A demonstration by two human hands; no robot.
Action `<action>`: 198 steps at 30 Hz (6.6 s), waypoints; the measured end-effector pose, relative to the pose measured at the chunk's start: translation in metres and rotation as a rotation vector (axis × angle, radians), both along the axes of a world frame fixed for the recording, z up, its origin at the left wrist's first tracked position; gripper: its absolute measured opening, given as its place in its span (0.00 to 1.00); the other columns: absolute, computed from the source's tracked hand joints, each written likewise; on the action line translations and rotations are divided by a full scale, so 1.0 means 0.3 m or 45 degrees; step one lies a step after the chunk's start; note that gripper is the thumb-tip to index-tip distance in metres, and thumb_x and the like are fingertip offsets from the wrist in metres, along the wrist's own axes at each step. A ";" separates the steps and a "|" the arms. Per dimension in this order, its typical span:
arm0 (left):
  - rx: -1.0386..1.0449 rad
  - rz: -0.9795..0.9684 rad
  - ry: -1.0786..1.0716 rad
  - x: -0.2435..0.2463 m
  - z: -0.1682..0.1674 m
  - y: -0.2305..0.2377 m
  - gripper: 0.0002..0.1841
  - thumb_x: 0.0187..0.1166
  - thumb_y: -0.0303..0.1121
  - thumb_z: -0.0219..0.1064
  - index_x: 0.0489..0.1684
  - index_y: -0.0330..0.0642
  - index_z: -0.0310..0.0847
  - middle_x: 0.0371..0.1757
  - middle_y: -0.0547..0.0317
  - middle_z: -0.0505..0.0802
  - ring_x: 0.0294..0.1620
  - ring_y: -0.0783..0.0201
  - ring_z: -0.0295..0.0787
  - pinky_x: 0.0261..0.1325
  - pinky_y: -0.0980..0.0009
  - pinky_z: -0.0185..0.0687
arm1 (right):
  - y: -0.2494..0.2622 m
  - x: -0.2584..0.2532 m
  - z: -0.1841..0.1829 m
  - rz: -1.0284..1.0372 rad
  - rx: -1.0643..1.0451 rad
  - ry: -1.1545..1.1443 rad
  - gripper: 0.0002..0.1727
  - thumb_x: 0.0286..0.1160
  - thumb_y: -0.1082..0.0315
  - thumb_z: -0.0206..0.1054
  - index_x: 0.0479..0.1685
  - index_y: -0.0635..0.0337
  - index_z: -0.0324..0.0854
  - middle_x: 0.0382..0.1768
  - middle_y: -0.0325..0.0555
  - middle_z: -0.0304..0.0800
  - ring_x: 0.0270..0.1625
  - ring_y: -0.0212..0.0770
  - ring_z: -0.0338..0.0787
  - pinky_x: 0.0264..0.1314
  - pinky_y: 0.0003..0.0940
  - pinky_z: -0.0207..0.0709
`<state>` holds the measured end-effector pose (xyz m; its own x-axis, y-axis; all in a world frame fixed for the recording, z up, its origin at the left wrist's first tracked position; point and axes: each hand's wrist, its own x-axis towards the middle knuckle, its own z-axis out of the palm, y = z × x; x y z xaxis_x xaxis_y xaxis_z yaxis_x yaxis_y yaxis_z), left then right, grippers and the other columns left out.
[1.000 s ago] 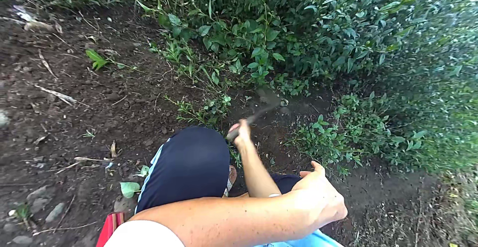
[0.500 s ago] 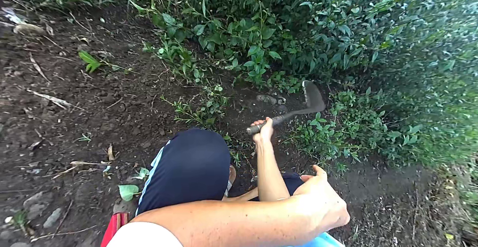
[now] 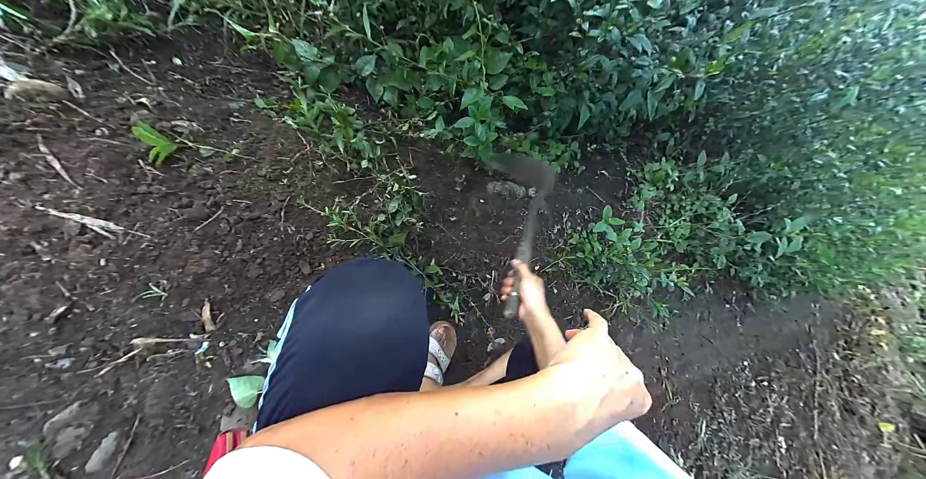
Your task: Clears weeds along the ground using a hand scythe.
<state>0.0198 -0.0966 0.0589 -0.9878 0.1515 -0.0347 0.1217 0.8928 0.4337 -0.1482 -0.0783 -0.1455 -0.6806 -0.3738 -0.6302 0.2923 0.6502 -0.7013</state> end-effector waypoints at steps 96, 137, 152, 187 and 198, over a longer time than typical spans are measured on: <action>0.014 0.342 0.281 0.034 -0.044 -0.098 0.12 0.79 0.14 0.55 0.35 0.30 0.86 0.37 0.43 0.92 0.43 0.47 0.92 0.66 0.44 0.76 | -0.451 -0.179 -0.127 -0.415 -0.220 0.144 0.17 0.94 0.53 0.50 0.56 0.61 0.66 0.29 0.44 0.70 0.20 0.38 0.76 0.25 0.37 0.82; 0.062 0.677 1.055 -0.094 -0.016 -0.067 0.15 0.81 0.21 0.58 0.28 0.39 0.91 0.30 0.53 0.93 0.34 0.54 0.93 0.68 0.45 0.77 | -0.330 -0.120 -0.103 0.158 0.275 0.082 0.10 0.91 0.63 0.56 0.46 0.61 0.72 0.18 0.38 0.72 0.13 0.32 0.74 0.16 0.27 0.75; 0.011 0.744 1.032 -0.092 -0.022 -0.065 0.14 0.79 0.19 0.59 0.29 0.39 0.91 0.37 0.52 0.94 0.38 0.55 0.94 0.63 0.50 0.82 | -0.344 -0.037 -0.189 0.068 0.136 -0.185 0.10 0.93 0.61 0.50 0.46 0.58 0.67 0.18 0.37 0.70 0.13 0.31 0.74 0.16 0.26 0.75; 0.037 0.484 0.890 -0.101 -0.011 -0.054 0.14 0.80 0.18 0.57 0.28 0.35 0.89 0.29 0.50 0.91 0.32 0.52 0.91 0.63 0.43 0.80 | -0.286 -0.199 -0.150 0.131 0.336 -0.154 0.10 0.90 0.60 0.57 0.45 0.57 0.73 0.19 0.37 0.72 0.14 0.32 0.73 0.16 0.27 0.74; 0.117 0.334 0.964 -0.155 -0.023 0.054 0.17 0.81 0.19 0.57 0.21 0.40 0.89 0.25 0.53 0.91 0.29 0.56 0.91 0.63 0.50 0.82 | -0.332 -0.613 0.254 -0.427 -0.427 0.399 0.11 0.91 0.55 0.54 0.45 0.52 0.68 0.19 0.33 0.73 0.15 0.30 0.77 0.21 0.29 0.81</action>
